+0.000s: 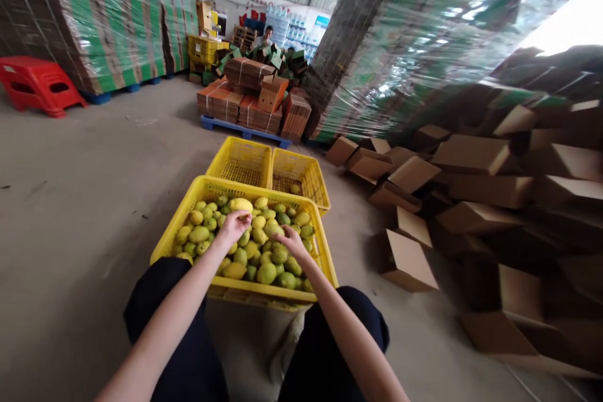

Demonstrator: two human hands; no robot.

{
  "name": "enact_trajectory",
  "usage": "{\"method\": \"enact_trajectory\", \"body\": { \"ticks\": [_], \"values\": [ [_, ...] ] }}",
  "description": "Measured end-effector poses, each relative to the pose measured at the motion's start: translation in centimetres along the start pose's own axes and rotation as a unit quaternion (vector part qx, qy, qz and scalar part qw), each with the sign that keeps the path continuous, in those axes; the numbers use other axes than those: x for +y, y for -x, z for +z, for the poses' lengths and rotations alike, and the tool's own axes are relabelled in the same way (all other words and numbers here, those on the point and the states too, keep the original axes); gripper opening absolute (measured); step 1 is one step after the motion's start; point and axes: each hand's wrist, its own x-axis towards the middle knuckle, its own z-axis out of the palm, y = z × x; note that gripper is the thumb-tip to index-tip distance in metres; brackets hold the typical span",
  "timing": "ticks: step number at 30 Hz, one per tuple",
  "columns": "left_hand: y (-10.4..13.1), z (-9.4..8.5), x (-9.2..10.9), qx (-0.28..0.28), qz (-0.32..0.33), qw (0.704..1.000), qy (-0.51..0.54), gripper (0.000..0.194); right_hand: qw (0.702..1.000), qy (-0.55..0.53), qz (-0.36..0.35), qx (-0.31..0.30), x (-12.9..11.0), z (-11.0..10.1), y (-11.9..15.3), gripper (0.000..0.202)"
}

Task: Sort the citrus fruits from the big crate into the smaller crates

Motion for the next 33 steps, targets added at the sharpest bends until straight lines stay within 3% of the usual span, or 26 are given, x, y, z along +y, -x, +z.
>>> {"method": "enact_trajectory", "body": {
  "ticks": [3,5,7,11,14,17,20,24,28,31,33],
  "values": [
    [0.7,-0.4,-0.8,-0.019,-0.016,0.999,-0.037,0.013,0.989,-0.149,-0.018,0.001,-1.1,-1.6,2.1,0.038],
    [1.3,-1.1,-1.1,-0.038,-0.031,0.996,-0.078,0.015,0.955,-0.296,-0.016,0.000,-1.7,-2.2,3.8,0.046],
    [2.0,-2.0,-1.1,-0.040,-0.044,0.990,-0.128,0.031,0.904,-0.427,-0.002,-0.010,-1.9,-2.4,5.6,0.049],
    [3.8,-3.2,-1.3,0.017,-0.008,0.985,-0.172,0.034,0.857,-0.515,0.019,-0.032,-0.9,-1.8,9.7,0.045],
    [5.9,-3.2,-2.2,0.015,0.016,0.982,-0.186,0.033,0.868,-0.493,0.018,-0.048,0.4,-1.5,13.1,0.044],
    [8.3,-3.1,-3.7,-0.078,0.053,0.969,-0.228,0.049,0.887,-0.455,0.008,-0.070,0.9,-2.5,16.0,0.041],
    [10.5,-3.8,-4.9,-0.170,0.080,0.928,-0.320,0.066,0.913,-0.402,-0.007,-0.074,0.1,-4.0,17.5,0.049],
    [12.8,-4.5,-4.9,-0.197,0.139,0.845,-0.478,0.069,0.941,-0.330,-0.057,-0.037,-1.8,-4.8,17.3,0.062],
    [14.2,-3.2,-3.6,-0.233,0.253,0.765,-0.544,0.056,0.954,-0.280,-0.109,0.018,-3.1,-3.8,15.9,0.066],
    [14.1,-1.5,-2.7,-0.231,0.324,0.742,-0.540,0.053,0.954,-0.258,-0.132,0.074,-3.5,-2.9,14.9,0.064],
    [13.3,-0.3,-2.3,-0.233,0.331,0.751,-0.523,0.054,0.957,-0.231,-0.150,0.092,-3.4,-2.7,14.2,0.060]
  ]
}}
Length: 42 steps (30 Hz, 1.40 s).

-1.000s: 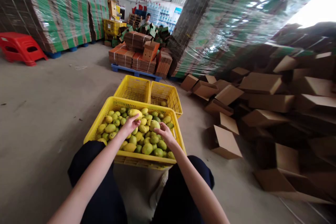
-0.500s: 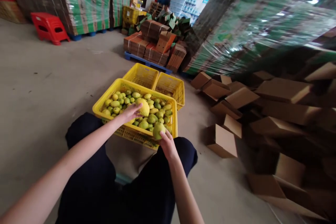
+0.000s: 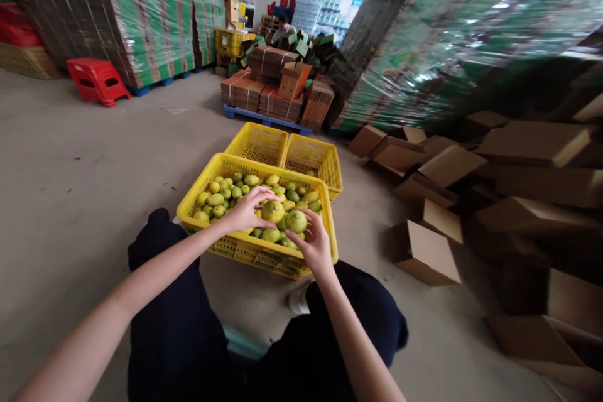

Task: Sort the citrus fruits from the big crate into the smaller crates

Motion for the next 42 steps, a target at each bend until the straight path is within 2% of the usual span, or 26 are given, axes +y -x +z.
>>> {"method": "enact_trajectory", "body": {
  "ticks": [4,7,11,15,18,20,23,26,29,32,34,36,39,42],
  "values": [
    [-3.3,0.5,-0.3,-0.002,-0.011,0.999,0.042,0.055,0.993,0.086,-0.076,0.002,1.2,-0.7,-2.5,0.049],
    [-4.9,0.6,-1.2,0.013,0.006,1.000,0.013,0.056,0.981,0.142,-0.134,-0.020,2.5,-1.5,-5.1,0.043],
    [-4.8,-0.3,-2.9,0.037,-0.010,0.999,-0.038,0.056,0.970,0.164,-0.164,-0.077,4.2,-1.4,-6.9,0.042],
    [-4.3,-1.6,-4.1,0.027,-0.061,0.997,-0.029,0.054,0.964,0.167,-0.159,-0.135,4.3,-0.4,-6.3,0.039],
    [-4.6,-1.9,-5.2,0.038,-0.131,0.990,0.023,0.056,0.978,0.132,-0.109,-0.115,3.3,0.2,-6.0,0.044],
    [-4.6,-1.6,-5.9,0.063,-0.211,0.971,0.090,0.054,0.993,0.071,-0.036,-0.088,2.6,0.1,-6.2,0.049],
    [-4.0,-0.6,-6.3,0.074,-0.331,0.910,0.237,0.045,0.990,-0.047,0.096,-0.087,2.0,-0.4,-6.7,0.054],
    [-3.1,0.5,-5.5,0.070,-0.407,0.846,0.338,0.040,0.972,-0.104,0.180,-0.106,2.1,-0.9,-7.0,0.049],
    [-3.0,1.2,-4.4,0.086,-0.479,0.810,0.328,0.031,0.956,-0.145,0.233,-0.105,2.7,-0.7,-6.9,0.047],
    [-3.7,1.5,-4.2,0.079,-0.524,0.797,0.289,0.034,0.936,-0.197,0.272,-0.104,3.4,-0.2,-6.8,0.051],
    [-4.0,1.5,-4.5,0.061,-0.519,0.801,0.292,0.037,0.931,-0.207,0.283,-0.102,3.7,-0.1,-6.9,0.051],
    [-4.1,1.5,-4.7,0.066,-0.473,0.828,0.294,0.036,0.942,-0.186,0.269,-0.079,3.6,-0.2,-6.9,0.050],
    [-3.8,1.3,-4.3,0.098,-0.333,0.907,0.236,0.042,0.973,-0.121,0.190,-0.042,3.0,-0.7,-6.7,0.052],
    [-3.2,1.2,-3.3,0.086,-0.194,0.970,0.121,0.056,0.994,-0.066,0.085,-0.036,2.4,-1.0,-6.1,0.062]
  ]
}}
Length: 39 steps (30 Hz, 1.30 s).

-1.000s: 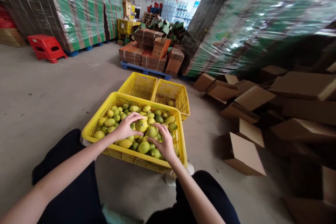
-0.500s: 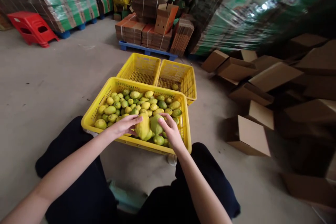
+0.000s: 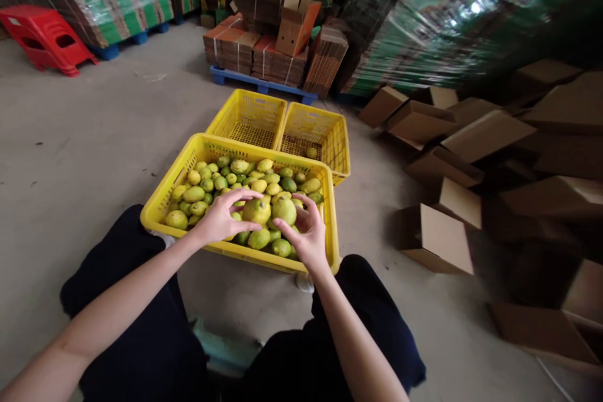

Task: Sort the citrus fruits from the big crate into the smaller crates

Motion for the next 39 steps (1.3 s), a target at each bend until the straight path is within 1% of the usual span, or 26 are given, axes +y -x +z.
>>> {"method": "enact_trajectory", "body": {
  "ticks": [2,5,7,9,11,13,15,17,20,22,24,26,29,31,33,34,36,38,39],
  "values": [
    [0.5,-0.1,0.3,-0.010,0.060,0.997,-0.055,0.056,0.997,0.040,-0.060,0.005,-0.1,0.1,0.5,0.061],
    [0.9,-0.2,0.4,-0.011,0.102,0.991,-0.089,0.054,0.989,0.080,-0.122,0.012,0.0,0.3,0.8,0.054],
    [0.9,-0.3,0.3,-0.009,0.105,0.991,-0.082,0.054,0.988,0.076,-0.137,0.010,0.2,0.4,0.8,0.053],
    [0.7,-0.4,0.2,-0.007,0.082,0.996,-0.038,0.056,0.989,0.061,-0.133,0.010,0.3,0.5,0.6,0.053],
    [0.5,-0.5,0.2,-0.001,0.043,0.999,0.021,0.057,0.994,0.037,-0.105,-0.006,0.5,0.7,0.4,0.055],
    [0.2,-0.4,0.1,0.006,0.019,0.999,0.038,0.053,0.997,0.007,-0.055,-0.047,0.8,1.0,0.3,0.054],
    [-0.1,-0.3,0.0,0.011,0.036,0.999,-0.007,0.047,0.995,-0.032,0.006,-0.091,1.5,1.6,0.3,0.052],
    [-0.2,0.0,-0.3,0.019,0.075,0.993,-0.086,0.041,0.989,-0.070,0.062,-0.118,2.3,2.3,0.3,0.057],
    [0.0,0.5,-0.8,0.036,0.107,0.978,-0.176,0.035,0.979,-0.101,0.110,-0.141,3.3,3.4,0.7,0.078],
    [0.2,0.8,-0.9,0.031,0.115,0.969,-0.217,0.030,0.972,-0.130,0.126,-0.148,3.5,3.9,1.1,0.087],
    [0.5,0.8,-0.7,0.009,0.119,0.961,-0.251,0.027,0.956,-0.193,0.154,-0.158,3.3,4.3,1.6,0.083],
    [0.6,0.6,-0.2,-0.028,0.110,0.958,-0.264,0.029,0.928,-0.260,0.192,-0.183,2.7,4.4,2.0,0.073],
    [0.3,-0.2,0.9,-0.087,0.064,0.968,-0.228,0.040,0.886,-0.337,0.230,-0.219,1.9,4.3,2.2,0.065],
    [0.0,-1.0,1.5,-0.091,0.048,0.975,-0.198,0.040,0.865,-0.381,0.237,-0.223,1.5,4.0,2.0,0.061],
    [-0.4,-1.6,1.7,-0.086,0.044,0.977,-0.191,0.035,0.848,-0.420,0.238,-0.219,1.3,3.6,1.6,0.058],
    [-0.5,-1.8,1.6,-0.098,0.034,0.976,-0.191,0.035,0.841,-0.436,0.237,-0.217,1.2,3.4,1.4,0.057],
    [-0.6,-1.9,1.0,-0.158,-0.016,0.972,-0.171,0.037,0.830,-0.458,0.234,-0.217,1.3,3.0,1.3,0.058],
    [-0.4,-1.5,0.0,-0.222,-0.076,0.964,-0.122,0.038,0.826,-0.464,0.230,-0.223,1.3,2.7,1.3,0.062],
    [-0.3,-1.3,-0.5,-0.240,-0.097,0.961,-0.098,0.039,0.827,-0.462,0.228,-0.225,1.3,2.7,1.4,0.064]
  ]
}}
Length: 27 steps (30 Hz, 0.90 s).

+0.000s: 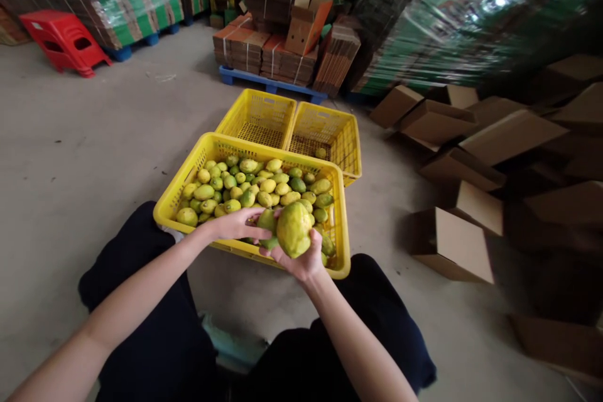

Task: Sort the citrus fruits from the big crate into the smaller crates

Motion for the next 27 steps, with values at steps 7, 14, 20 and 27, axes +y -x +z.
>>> {"method": "enact_trajectory", "body": {
  "ticks": [7,14,20,27],
  "values": [
    [-0.5,0.2,-0.4,0.101,0.101,0.986,0.084,0.056,0.996,-0.016,-0.046,0.081,0.0,1.0,0.0,0.057],
    [-0.4,-1.0,-0.3,0.233,0.139,0.962,0.028,0.058,0.833,0.424,-0.225,0.275,-2.3,0.3,-0.6,0.051],
    [-0.2,-0.7,-1.1,0.246,0.192,0.937,-0.155,0.047,0.550,0.719,-0.373,0.202,-2.2,-0.2,0.4,0.046],
    [-0.5,-0.4,-0.9,0.228,0.210,0.937,-0.163,0.049,0.573,0.711,-0.353,0.204,-1.4,-0.8,-0.7,0.044]
  ]
}}
